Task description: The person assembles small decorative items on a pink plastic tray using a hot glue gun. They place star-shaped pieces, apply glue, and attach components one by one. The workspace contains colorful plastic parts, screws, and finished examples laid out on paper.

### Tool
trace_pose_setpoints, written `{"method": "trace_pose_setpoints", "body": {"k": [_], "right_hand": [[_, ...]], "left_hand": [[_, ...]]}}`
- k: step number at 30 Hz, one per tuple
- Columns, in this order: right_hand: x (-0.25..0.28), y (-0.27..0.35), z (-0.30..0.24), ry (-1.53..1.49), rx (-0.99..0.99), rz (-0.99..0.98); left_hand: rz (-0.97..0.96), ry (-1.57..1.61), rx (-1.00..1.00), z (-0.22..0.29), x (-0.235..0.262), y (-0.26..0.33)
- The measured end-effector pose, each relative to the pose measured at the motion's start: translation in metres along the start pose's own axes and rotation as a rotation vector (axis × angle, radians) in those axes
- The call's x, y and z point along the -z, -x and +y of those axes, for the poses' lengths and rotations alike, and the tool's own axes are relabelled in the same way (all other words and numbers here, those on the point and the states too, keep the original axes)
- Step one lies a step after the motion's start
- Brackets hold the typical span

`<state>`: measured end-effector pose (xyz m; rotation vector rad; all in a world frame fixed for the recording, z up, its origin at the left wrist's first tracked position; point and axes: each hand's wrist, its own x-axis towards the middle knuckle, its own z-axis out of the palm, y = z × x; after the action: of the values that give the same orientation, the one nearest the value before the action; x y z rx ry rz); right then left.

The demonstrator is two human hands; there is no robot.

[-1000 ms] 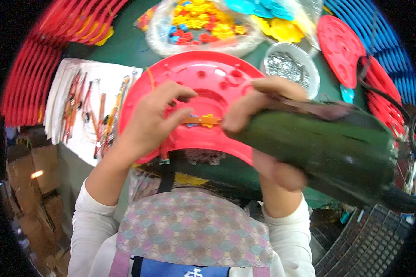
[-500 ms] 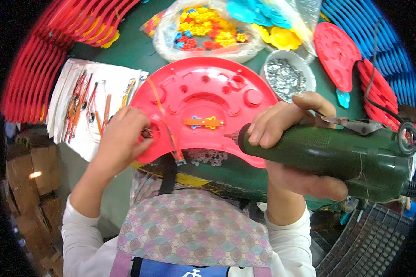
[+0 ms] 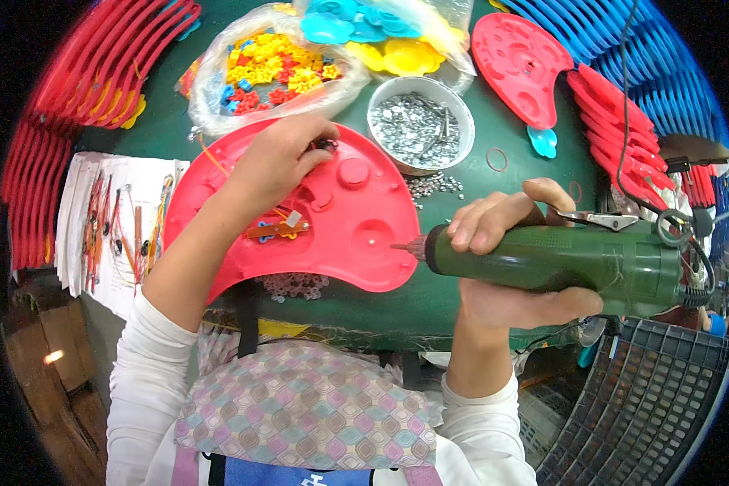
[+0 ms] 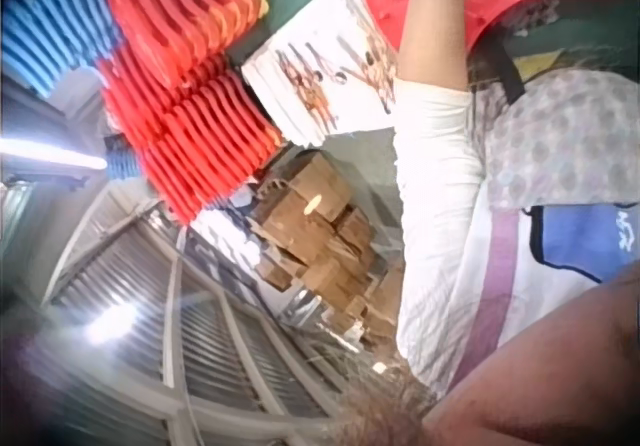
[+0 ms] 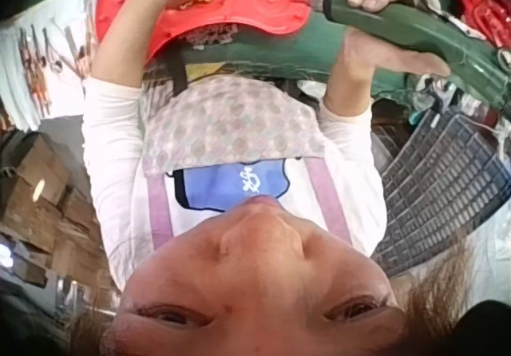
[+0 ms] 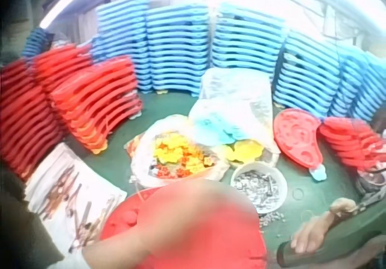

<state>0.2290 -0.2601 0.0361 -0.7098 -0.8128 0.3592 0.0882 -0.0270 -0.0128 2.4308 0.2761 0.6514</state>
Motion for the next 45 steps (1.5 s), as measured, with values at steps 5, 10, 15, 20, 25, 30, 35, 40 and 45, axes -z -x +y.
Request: {"method": "trace_pose_setpoints", "body": {"k": [5,10,15,20,25,30,35,40,45], "right_hand": [[0.041,-0.006,-0.013,0.021,-0.061,0.213],[0.07,-0.007,-0.002,0.176,0.051,0.188],[0.059,0.001,0.017,0.315,0.068,0.195],[0.049,-0.002,0.037,0.389,-0.003,0.171],[0.045,-0.005,0.042,0.447,-0.035,0.197],[0.04,-0.014,0.016,0.116,0.145,0.049],[-0.013,-0.013,0.0,0.005,0.139,0.013],[-0.055,-0.008,0.024,-0.108,0.055,-0.105],[-0.089,-0.006,0.06,-0.225,0.017,-0.232]], "left_hand": [[0.069,-0.148,-0.107,-0.011,-0.006,0.004],[0.029,-0.089,-0.08,-0.003,0.001,0.006],[-0.06,-0.072,-0.065,-0.001,0.007,0.002],[-0.056,-0.245,-0.099,0.01,-0.001,0.006],[-0.048,-0.394,-0.092,0.014,-0.005,0.01],[-0.042,-0.427,-0.144,0.029,0.007,0.01],[-0.127,0.073,-0.019,0.062,0.007,0.032],[-0.138,0.254,-0.024,0.048,0.03,0.05],[-0.113,0.14,0.012,0.033,0.066,0.082]]}}
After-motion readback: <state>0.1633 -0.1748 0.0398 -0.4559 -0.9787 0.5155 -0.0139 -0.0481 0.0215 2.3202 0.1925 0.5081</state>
